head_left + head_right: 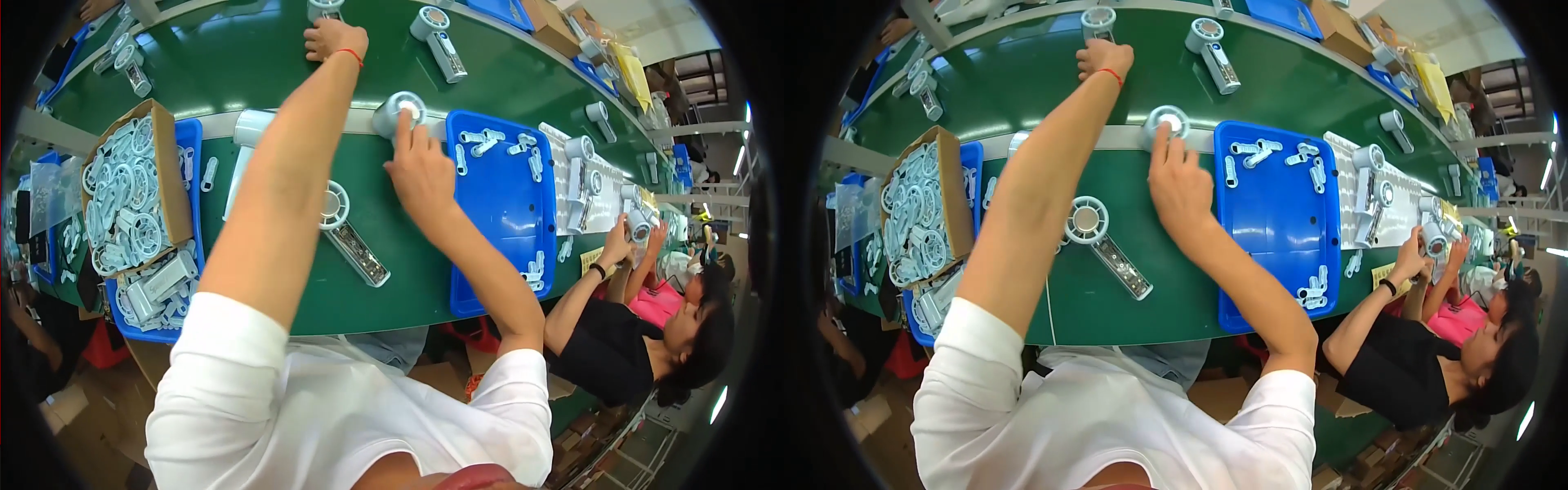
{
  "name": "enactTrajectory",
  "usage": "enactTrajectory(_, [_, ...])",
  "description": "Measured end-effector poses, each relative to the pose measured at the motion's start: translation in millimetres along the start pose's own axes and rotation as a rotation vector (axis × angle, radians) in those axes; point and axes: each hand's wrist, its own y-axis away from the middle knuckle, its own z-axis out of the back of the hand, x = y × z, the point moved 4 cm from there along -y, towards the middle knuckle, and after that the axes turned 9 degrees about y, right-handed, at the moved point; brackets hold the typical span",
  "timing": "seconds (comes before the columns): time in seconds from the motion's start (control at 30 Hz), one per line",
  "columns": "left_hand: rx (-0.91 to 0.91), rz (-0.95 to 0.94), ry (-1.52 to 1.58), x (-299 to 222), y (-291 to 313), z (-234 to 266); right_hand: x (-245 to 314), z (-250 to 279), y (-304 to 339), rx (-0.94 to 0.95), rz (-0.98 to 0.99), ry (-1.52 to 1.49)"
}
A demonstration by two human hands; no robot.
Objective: The recorder is assembling small handheld electric fans on a factory production line, fitting components together manually.
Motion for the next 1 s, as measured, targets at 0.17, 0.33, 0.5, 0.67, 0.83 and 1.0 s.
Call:
enactTrajectory(0.17, [0.000, -0.408, 0.671, -55.2, 2.4, 94.7, -111.4, 2.6, -8.0, -0.012, 0.157, 0.035])
enactTrajectory(0.33, [0.245, -0.446, 1.306, -86.9, 42.5, 216.7, -163.9, -49.8, 12.9, -0.024, 0.396, 0.021])
enactTrajectory(0.5, [0.573, -0.439, 1.332, -14.3, 140.4, 299.8, -190.4, -35.7, 38.5, 0.193, 0.215, -0.010])
enactTrajectory(0.67, [0.623, -0.136, 1.163, 110.5, 217.9, 298.8, -153.7, 19.6, 52.2, 0.147, 0.050, -0.546])
enactTrajectory(0.83, [0.971, 0.127, 1.086, 171.3, 261.2, 237.3, -7.2, 81.6, 118.3, 0.432, -0.075, -1.541])
enactTrajectory(1.0, [1.030, -0.042, 0.938, 163.8, 274.4, 224.6, 40.9, 74.0, 147.1, 0.330, -0.341, -1.827])
